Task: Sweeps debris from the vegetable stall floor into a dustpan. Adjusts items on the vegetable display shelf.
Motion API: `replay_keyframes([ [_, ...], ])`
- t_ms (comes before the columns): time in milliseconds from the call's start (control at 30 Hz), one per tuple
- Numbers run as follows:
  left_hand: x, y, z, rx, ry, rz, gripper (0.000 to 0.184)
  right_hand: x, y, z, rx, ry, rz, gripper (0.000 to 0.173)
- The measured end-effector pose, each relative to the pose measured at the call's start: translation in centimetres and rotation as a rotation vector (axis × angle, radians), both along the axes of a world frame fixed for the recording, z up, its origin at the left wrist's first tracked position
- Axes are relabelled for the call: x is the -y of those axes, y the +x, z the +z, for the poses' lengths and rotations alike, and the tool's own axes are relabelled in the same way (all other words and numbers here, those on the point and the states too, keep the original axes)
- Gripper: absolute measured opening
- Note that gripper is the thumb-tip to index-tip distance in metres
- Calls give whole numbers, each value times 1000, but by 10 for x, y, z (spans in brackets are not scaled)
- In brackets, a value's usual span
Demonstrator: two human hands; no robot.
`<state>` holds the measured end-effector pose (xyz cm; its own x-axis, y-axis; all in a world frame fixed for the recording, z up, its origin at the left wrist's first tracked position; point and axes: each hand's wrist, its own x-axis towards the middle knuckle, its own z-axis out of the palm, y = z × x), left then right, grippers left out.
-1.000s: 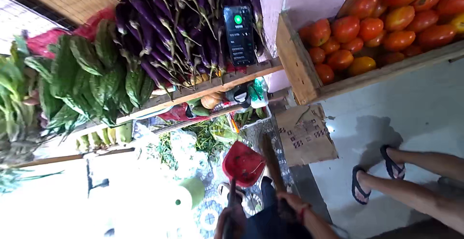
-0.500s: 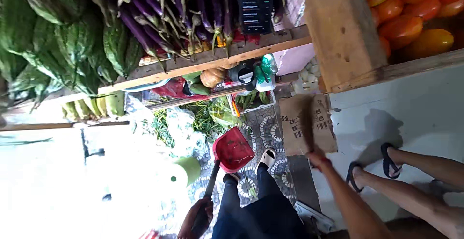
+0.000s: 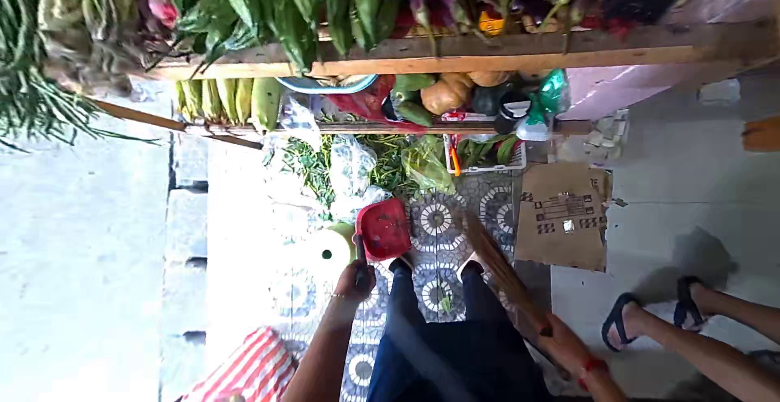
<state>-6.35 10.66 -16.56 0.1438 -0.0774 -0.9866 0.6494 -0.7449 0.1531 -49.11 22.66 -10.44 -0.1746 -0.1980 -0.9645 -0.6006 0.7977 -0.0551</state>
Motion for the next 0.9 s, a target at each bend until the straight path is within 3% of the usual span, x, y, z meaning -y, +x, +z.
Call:
replay_keyframes([
  [133, 7, 49, -12, -79, -17, 88, 21, -26, 5, 9, -235, -68, -309, 62],
  [233, 11, 81, -20, -158, -36, 227, 19, -2, 49, -36, -299, -121, -655, 51],
  [300, 14, 94, -23, -209, -32, 308, 21, 37, 90, -76, -296, -117, -712, 47],
  [400, 16, 103, -22, -253, 19, 278, 21, 95, 171, -117, -161, -69, -453, 40],
  [533, 11, 99, -21, -308, 55, 156, 33, 138, 259, -120, 26, -111, 90, 58],
  [633, 6, 97, -30, -341, 59, 223, 33, 148, 288, -75, 77, -113, 149, 58],
  [767, 4, 90, -19, -407, 29, 358, 33, 160, 292, 49, -139, -10, 414, 57],
  [900, -6, 93, 3, -475, -29, 404, 26, 176, 278, 161, -185, -2, 634, 52],
])
